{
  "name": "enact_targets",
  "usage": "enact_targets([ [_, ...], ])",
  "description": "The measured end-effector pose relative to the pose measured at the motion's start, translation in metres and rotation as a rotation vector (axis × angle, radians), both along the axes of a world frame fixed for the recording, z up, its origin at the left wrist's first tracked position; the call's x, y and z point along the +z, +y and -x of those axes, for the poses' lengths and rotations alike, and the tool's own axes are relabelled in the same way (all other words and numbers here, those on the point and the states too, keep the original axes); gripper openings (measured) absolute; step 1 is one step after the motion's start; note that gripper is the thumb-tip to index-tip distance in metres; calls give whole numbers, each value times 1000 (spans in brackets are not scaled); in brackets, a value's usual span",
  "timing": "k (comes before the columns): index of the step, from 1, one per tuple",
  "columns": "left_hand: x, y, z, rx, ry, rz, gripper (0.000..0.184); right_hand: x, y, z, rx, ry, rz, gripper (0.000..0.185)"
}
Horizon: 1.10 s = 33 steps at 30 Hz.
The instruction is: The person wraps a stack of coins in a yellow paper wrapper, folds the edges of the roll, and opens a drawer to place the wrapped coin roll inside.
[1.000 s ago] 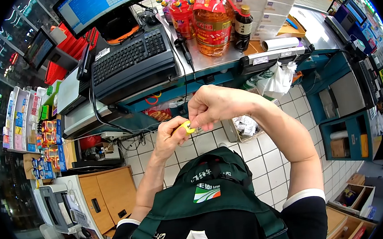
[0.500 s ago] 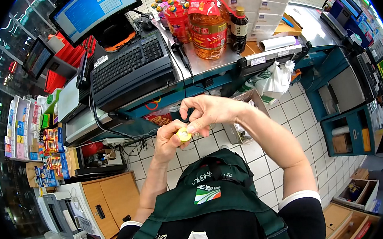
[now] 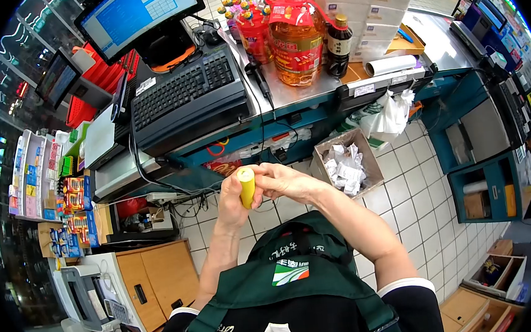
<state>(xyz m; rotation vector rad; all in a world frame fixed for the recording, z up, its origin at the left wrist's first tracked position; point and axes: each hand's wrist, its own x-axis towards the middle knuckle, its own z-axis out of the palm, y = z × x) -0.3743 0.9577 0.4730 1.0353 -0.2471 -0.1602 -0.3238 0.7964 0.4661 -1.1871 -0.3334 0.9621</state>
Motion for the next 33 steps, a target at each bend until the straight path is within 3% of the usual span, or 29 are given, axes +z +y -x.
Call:
enact_targets([
  [2,1,1,4,12,47,8,58,5,-10,-11,34,-198,155,38],
  [4,1,2,3,23,85,25,55,30,-23,-27,-73,-356,194,36],
  [7,1,-3,8,-11,61,-175,45,97,-12,-29,-494,-634,91,38],
  [9,-3,-10,11,-6,-26,-320,48,80,15,-33,-507,-1307,140,47],
  [10,-5,-13,11,6,-121,-462,50,70,28,-14,-81,-1218,330,59],
  [11,0,-6,13,-73,-137,-434,50,60,26,-15,-88,-1212,338,59],
  [14,-6,-5,21,-65,-108,-407,52,38,28,-31,75,-594,270,67],
  [15,1,-3,22,-58,-125,-450,56,59,25,-34,-40,-535,122,68],
  [16,0,-3,20,-28,-147,-488,58,91,19,-33,-195,-528,100,69],
  [17,-3,-3,19,-15,-154,-461,52,100,20,-29,-334,-746,125,68],
  [18,-4,-4,17,-5,-170,-435,46,105,24,-28,-479,-972,149,67],
  [19,-7,-4,15,-5,-183,-432,46,73,36,-17,-360,-1408,390,61],
  [20,-11,-4,18,-37,-167,-392,49,52,38,-6,-104,-593,237,56],
  [22,-13,-7,25,-73,-134,-356,52,42,37,-11,-250,-801,280,56],
  [24,-9,-14,28,-152,200,45,59,60,24,-16,-344,-403,123,56],
  [25,-9,-13,24,-235,263,270,61,61,17,-11,-402,-415,135,54],
  [26,-9,-12,24,-237,263,269,61,61,10,-7,-466,-437,147,52],
  [28,-7,-8,19,-340,315,626,60,33,0,13,-534,-562,162,34],
  [30,-9,-7,17,-357,327,701,57,13,-5,41,-545,-519,165,29],
  [33,-8,-8,17,-373,394,804,55,25,-7,69,-631,-688,327,23],
])
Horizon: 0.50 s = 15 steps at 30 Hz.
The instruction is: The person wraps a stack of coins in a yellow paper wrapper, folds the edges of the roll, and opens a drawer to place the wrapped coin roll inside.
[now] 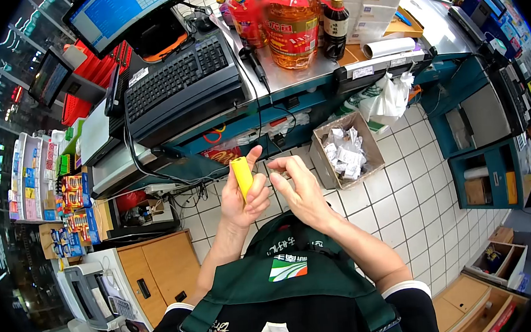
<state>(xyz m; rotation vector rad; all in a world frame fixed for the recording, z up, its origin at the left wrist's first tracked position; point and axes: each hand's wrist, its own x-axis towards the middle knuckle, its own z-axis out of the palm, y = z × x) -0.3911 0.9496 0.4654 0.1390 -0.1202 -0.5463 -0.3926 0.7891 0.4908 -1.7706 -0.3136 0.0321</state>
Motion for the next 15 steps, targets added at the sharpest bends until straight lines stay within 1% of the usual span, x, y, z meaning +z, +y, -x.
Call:
enact_targets([
  [1,-3,-2,0,-10,3,-4,55,0,-2,1,-10,3,-4,23],
  [3,-11,-5,-1,-46,-17,64,53,2,-6,5,-12,-85,64,21],
  [4,-15,-7,-2,-59,-17,61,53,-1,-7,6,-22,-69,67,19],
  [5,-18,-9,-4,-60,-17,65,48,-4,-8,9,-33,-69,67,19],
  [6,-16,-12,-7,-58,-17,69,44,-7,-8,12,-48,16,22,20],
  [7,-12,-17,-7,-61,-18,69,44,-11,-9,16,-59,101,-24,20],
  [8,-6,-23,-5,71,117,-114,40,-18,-9,21,-71,153,-89,26],
  [9,-2,-26,-3,205,254,-298,36,-24,-8,25,-69,156,-90,26],
  [10,-20,-21,-6,170,137,-278,32,-30,-8,30,-48,220,-70,30],
  [11,-35,-20,-5,174,141,-278,32,-39,-7,34,-27,284,-49,33],
  [12,-40,-22,-5,174,186,-363,32,-49,-1,37,-20,261,-64,38],
  [13,-43,-25,-4,171,229,-448,31,-54,1,41,-29,219,14,37],
  [14,-45,-28,0,184,229,-510,32,-58,3,42,-73,236,2,34],
  [15,-47,-33,3,185,231,-510,32,-63,5,43,-115,256,-10,31],
])
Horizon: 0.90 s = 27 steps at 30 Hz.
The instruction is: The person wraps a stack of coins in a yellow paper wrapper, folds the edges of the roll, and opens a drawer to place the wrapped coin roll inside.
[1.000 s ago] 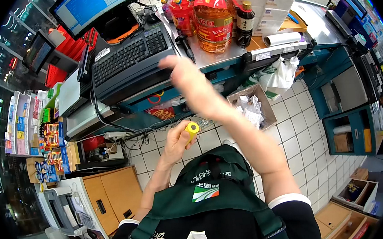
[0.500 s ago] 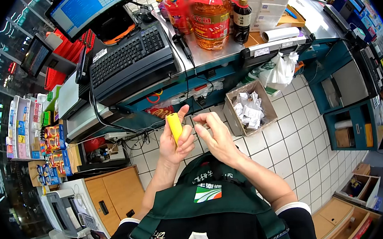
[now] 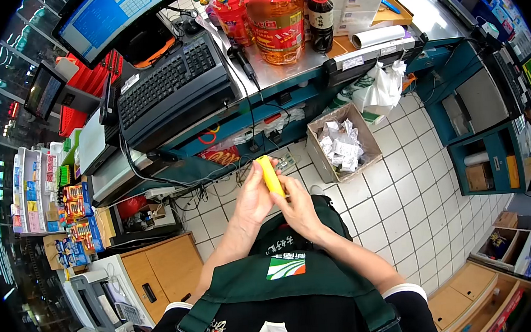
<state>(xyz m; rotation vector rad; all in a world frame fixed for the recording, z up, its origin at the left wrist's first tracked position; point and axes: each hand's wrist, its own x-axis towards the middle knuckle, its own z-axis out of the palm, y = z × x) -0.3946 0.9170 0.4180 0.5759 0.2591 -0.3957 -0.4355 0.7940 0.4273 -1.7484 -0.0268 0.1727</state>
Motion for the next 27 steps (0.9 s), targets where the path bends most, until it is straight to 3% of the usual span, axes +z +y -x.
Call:
enact_targets([
  [4,1,-6,12,53,65,-12,30,-13,-8,2,-30,-12,-181,21],
  [7,16,-4,13,-108,34,-148,33,-11,-17,7,-33,-11,-197,21],
  [9,19,5,9,-183,16,-183,38,1,-26,9,-5,180,-436,24],
  [11,19,11,5,-311,-50,-355,56,21,-40,12,66,227,-404,24],
  [14,21,15,-6,-431,-204,-377,63,29,-67,17,218,251,-317,21],
  [15,35,4,-3,-473,-205,-430,66,37,-75,21,296,204,-87,21],
  [16,39,-9,3,-523,-301,-513,62,42,-81,25,371,156,143,21],
  [18,26,-36,19,-667,-508,-544,53,32,-88,42,288,43,95,18],
  [19,27,-44,24,-669,-382,-520,44,33,-96,50,240,123,42,18],
  [22,25,-76,33,-698,-270,-353,43,36,-126,69,144,254,-60,17],
  [25,36,-125,46,-799,-374,-479,32,39,-164,87,-72,300,-253,13],
  [27,44,-164,54,-780,-439,-511,23,47,-193,99,-139,67,-17,15],
])
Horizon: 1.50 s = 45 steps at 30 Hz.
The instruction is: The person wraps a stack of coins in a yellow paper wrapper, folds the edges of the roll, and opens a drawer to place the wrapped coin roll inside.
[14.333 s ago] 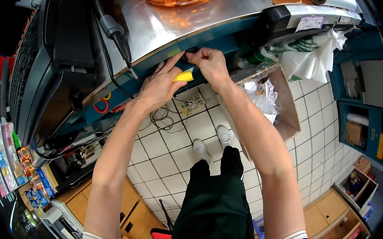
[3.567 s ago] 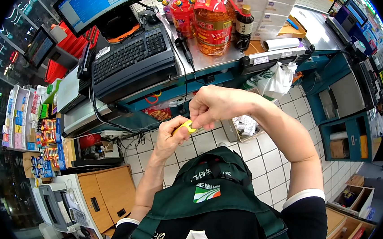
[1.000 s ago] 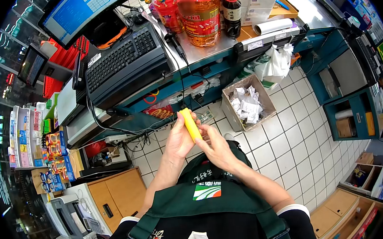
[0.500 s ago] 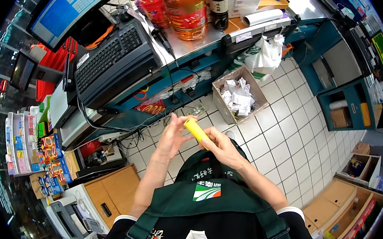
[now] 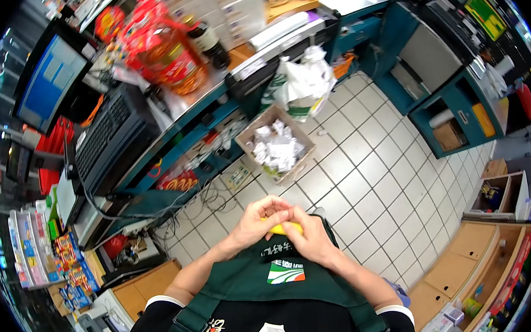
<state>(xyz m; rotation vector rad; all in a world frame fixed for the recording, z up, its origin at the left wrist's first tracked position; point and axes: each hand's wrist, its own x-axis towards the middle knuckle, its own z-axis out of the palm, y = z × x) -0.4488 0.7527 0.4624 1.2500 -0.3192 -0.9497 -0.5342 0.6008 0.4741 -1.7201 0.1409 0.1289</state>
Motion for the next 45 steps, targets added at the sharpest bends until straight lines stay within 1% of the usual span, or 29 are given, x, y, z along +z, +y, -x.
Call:
enact_targets([
  [1,6,-20,5,-19,84,22,21,16,-14,5,-18,-156,200,18],
  [2,13,-39,10,-23,142,28,21,20,-30,11,-71,-245,304,28],
  [3,20,-58,15,-26,198,31,20,28,-49,15,-98,-398,435,30],
  [5,36,-93,22,-83,189,41,22,39,-79,30,-205,-360,367,35],
  [6,45,-108,25,-85,115,87,24,49,-92,34,-227,-358,367,35],
  [7,51,-122,30,-83,47,136,25,60,-105,34,-305,-478,261,40],
  [8,52,-136,39,-80,37,150,27,65,-116,37,-378,-593,156,45],
  [9,53,-149,46,-106,-139,154,26,63,-126,44,-212,-626,341,57],
  [11,60,-168,47,-136,-515,203,25,70,-144,50,-229,-676,387,63],
  [14,72,-197,43,-205,-648,243,21,65,-165,54,-303,-675,339,65],
  [17,60,-220,36,-195,-694,283,21,60,-184,52,-273,-683,374,67],
  [18,56,-225,32,-211,-651,230,20,59,-190,47,-282,-683,376,67],
  [19,54,-234,27,-230,-520,213,20,58,-199,40,-290,-668,375,66],
  [21,50,-255,6,-242,-457,292,24,58,-219,23,-304,-647,386,66],
  [22,66,-259,-12,-398,-135,134,31,58,-230,13,-328,-482,189,64],
  [23,61,-269,-21,-396,-103,227,34,57,-242,2,-349,-318,-5,62],
  [24,62,-281,-32,-408,-108,237,34,58,-253,-10,-315,-356,-63,58],
  [25,62,-292,-43,-422,-112,246,34,57,-264,-20,-322,-357,-53,58],
  [28,49,-323,-76,-522,-87,201,38,43,-297,-50,-332,-259,-338,60],
  [29,39,-335,-87,-488,-31,201,35,40,-310,-64,-325,-223,-362,63],
  [31,28,-358,-112,-393,108,206,29,42,-333,-93,-400,-127,-490,65],
  [32,28,-369,-124,-323,115,209,25,41,-348,-108,-399,-124,-479,65],
  [33,28,-380,-136,-317,116,219,25,38,-364,-121,-413,-119,-473,66],
  [35,26,-401,-165,-148,190,222,22,32,-392,-149,-418,-123,-459,68],
  [36,23,-412,-178,-133,174,238,19,28,-403,-159,-427,-105,-404,66],
  [38,22,-439,-198,-154,139,256,18,16,-415,-178,-481,-114,-301,60],
  [39,20,-452,-205,-174,109,259,17,16,-417,-185,-496,-114,-300,60],
  [41,17,-473,-220,-247,95,265,16,15,-422,-198,-602,-192,-202,59],
  [45,20,-507,-251,-320,97,192,16,17,-478,-207,-562,-106,-432,62],
])
